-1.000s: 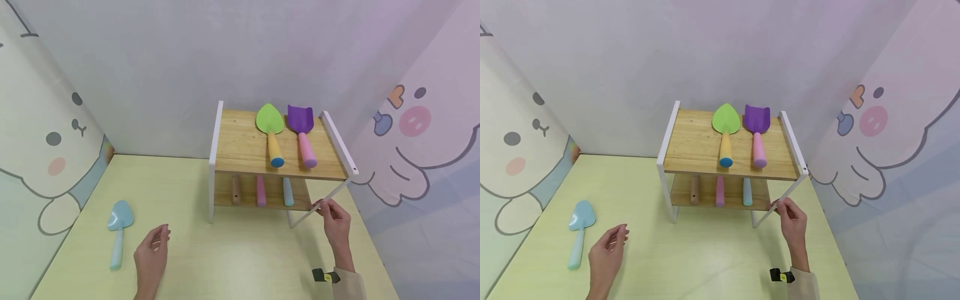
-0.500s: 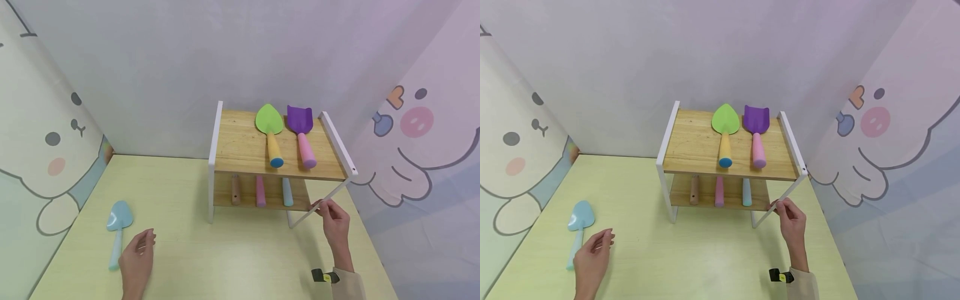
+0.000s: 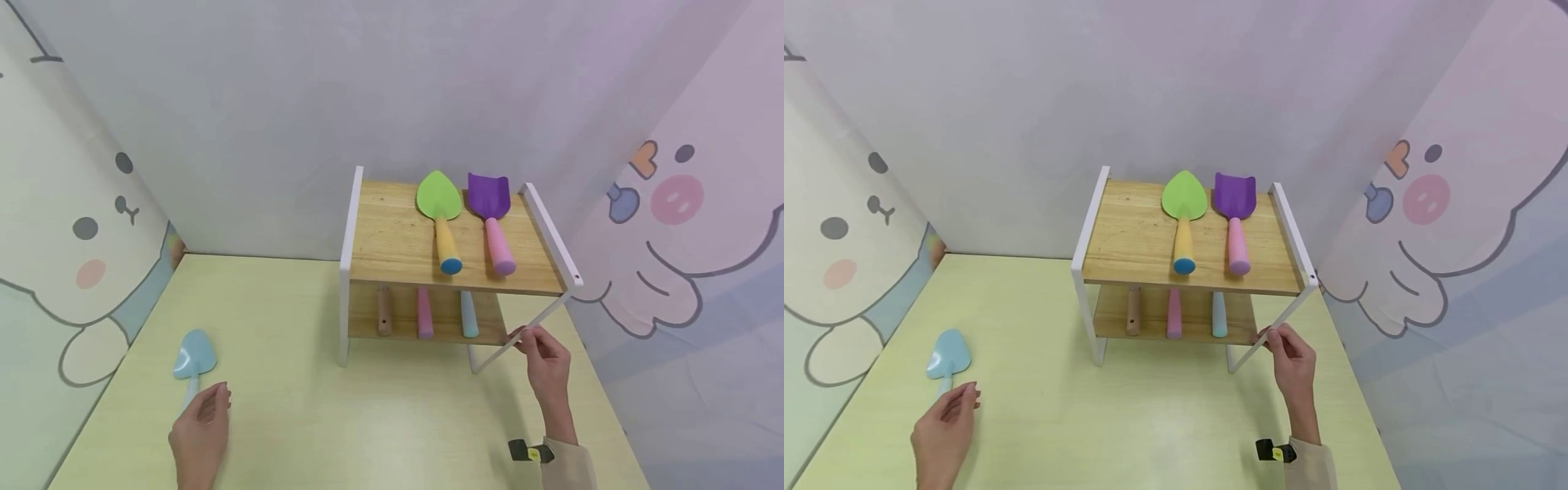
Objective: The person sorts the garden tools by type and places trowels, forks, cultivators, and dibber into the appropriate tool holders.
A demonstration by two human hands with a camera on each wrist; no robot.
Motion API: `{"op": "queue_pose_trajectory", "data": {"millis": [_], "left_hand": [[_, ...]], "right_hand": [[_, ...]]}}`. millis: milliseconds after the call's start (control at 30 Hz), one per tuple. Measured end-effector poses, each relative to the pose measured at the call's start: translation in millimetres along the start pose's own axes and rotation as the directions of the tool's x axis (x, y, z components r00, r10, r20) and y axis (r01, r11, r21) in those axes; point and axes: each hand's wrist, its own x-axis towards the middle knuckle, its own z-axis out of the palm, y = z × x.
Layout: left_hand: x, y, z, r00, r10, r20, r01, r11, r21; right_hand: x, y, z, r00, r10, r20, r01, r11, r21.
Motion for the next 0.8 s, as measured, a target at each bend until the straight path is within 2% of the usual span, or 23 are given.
{"op": "queue_pose_trajectory", "data": {"millis": [300, 567, 800], "left_hand": [[13.3, -14.0, -12.7, 0.995, -0.100, -0.016, 0.100, 0.992, 0.074], [21.0, -26.5, -20.8, 0.986, -0.125, -0.111, 0.136, 0.986, 0.099], [26.4, -34.4, -26.6, 0.978, -0.186, -0.094, 0.198, 0.971, 0.137]], "right_hand": [[-0.2, -2.1, 1.2, 1.000, 0.008, -0.019, -0.009, 1.000, -0.017], [-0.6, -2.5, 1.0, 1.000, 0.016, -0.002, -0.016, 1.000, -0.020], [-0.6, -2.9, 1.8, 1.000, 0.001, -0.014, -0.001, 0.999, -0.033]]}}
